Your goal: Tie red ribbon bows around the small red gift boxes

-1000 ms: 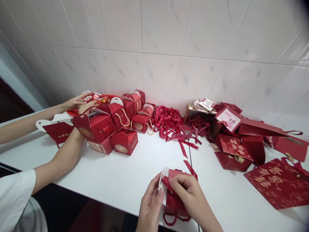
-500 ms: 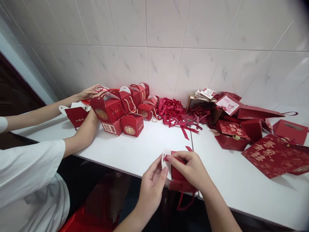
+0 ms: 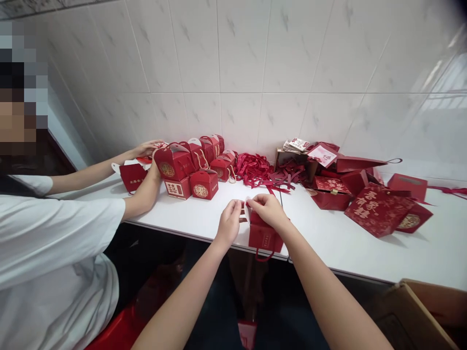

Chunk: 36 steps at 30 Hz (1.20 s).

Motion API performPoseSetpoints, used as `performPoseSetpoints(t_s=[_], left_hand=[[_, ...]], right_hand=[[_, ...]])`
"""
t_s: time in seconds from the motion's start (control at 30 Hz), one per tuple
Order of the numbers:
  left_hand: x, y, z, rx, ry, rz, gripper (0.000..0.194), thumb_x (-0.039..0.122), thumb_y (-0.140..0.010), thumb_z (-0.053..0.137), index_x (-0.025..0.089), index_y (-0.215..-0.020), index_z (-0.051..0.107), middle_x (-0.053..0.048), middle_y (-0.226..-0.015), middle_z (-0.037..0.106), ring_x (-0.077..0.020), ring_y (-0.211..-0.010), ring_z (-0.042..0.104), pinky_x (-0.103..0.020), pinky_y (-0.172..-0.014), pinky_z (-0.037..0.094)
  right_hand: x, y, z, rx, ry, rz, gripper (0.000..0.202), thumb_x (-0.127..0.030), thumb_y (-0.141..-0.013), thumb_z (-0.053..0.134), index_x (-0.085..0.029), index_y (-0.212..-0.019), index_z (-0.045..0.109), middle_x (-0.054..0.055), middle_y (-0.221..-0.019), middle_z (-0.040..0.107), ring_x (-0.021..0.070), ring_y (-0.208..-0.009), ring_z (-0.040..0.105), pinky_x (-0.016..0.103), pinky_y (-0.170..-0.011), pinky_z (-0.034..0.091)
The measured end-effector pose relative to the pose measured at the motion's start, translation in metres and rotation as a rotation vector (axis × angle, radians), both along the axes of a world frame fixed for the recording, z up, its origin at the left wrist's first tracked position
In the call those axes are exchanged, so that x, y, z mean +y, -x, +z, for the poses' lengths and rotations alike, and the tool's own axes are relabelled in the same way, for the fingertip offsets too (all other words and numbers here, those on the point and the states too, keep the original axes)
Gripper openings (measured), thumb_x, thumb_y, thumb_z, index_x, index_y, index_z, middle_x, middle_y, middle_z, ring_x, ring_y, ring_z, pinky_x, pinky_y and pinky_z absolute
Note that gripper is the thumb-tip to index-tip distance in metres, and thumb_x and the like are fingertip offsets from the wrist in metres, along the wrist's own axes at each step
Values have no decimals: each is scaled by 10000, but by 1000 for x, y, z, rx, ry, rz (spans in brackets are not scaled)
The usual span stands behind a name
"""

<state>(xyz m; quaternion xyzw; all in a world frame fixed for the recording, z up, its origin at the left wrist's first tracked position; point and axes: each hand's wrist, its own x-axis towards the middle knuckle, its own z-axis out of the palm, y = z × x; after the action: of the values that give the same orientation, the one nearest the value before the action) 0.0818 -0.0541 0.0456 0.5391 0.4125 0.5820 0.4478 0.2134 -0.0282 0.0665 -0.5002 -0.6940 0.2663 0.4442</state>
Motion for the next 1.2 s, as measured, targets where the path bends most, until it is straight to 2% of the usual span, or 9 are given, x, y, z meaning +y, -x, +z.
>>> performPoseSetpoints(t_s=[0.13, 0.3, 0.47, 0.63, 0.77, 0.87, 0.93, 1.03, 1.2], left_hand=[[6, -1, 2, 52, 12, -31, 299, 455, -784, 502, 190, -656, 447, 37, -636, 467, -112, -597, 510, -236, -539, 509], [9, 0, 4, 211, -4, -9, 233, 395, -782, 486, 178, -704, 520, 6, -665, 544, -140, -652, 557, -269, -602, 512], [18, 27, -5, 460, -12, 221, 163, 226, -655, 613, 185, -544, 501, -60, -750, 569, -257, -907, 567, -378, -842, 446], [18, 70, -8, 580, 9, 422, 205, 74, -536, 604, 190, -495, 440, -136, -939, 548, -403, -1146, 426, -501, -961, 305], [20, 65, -4, 553, -51, 374, 140, 105, -616, 547, 186, -730, 550, -113, -1091, 533, -318, -1171, 432, -442, -994, 315], [25, 36, 0, 484, -68, 206, 108, 243, -772, 453, 188, -822, 532, -73, -974, 592, -220, -984, 563, -355, -883, 430], [27, 17, 2, 443, -57, 94, 201, 364, -830, 400, 191, -792, 496, -47, -831, 599, -190, -830, 595, -322, -763, 474], [27, -3, -1, 421, -58, -10, 294, 480, -816, 439, 197, -738, 460, -4, -699, 552, -158, -674, 560, -292, -663, 464], [37, -12, -8, 441, -92, -15, 264, 457, -785, 542, 204, -809, 471, 21, -747, 521, -140, -708, 519, -267, -705, 419]], right_hand=[[-1, 1, -3, 1, -46, 4, 225, -333, -722, 563, -170, -567, 570, -11, -567, 565, 126, -577, 493, 246, -578, 337], [1, -2, -3, 132, -129, -101, 236, -382, -694, 607, -151, -740, 628, -7, -604, 561, 132, -576, 499, 255, -593, 376], [-13, -15, 5, 404, -345, -334, 327, -373, -843, 376, -122, -959, 550, 100, -922, 586, 165, -825, 550, 289, -754, 441], [-48, -49, 1, 459, -568, -500, 217, -329, -828, 450, -163, -908, 564, 99, -1019, 539, 197, -994, 505, 336, -914, 387], [-49, -75, -20, 341, -340, -498, 299, -287, -823, 380, -139, -999, 571, 125, -1076, 563, 214, -1027, 513, 358, -922, 383], [-40, -80, -32, 257, -146, -414, 365, -388, -838, 394, -114, -947, 608, 140, -968, 622, 242, -935, 562, 370, -846, 414], [-37, -76, -35, 200, -53, -354, 417, -470, -843, 406, -122, -887, 633, 124, -882, 650, 239, -859, 586, 350, -786, 429], [-35, -66, -35, 134, 29, -284, 425, -512, -831, 452, -143, -898, 651, 106, -887, 673, 221, -842, 604, 305, -750, 432], [-20, -55, -36, 84, 64, -297, 436, -517, -798, 508, -128, -948, 634, 120, -881, 652, 220, -806, 597, 301, -726, 424]])
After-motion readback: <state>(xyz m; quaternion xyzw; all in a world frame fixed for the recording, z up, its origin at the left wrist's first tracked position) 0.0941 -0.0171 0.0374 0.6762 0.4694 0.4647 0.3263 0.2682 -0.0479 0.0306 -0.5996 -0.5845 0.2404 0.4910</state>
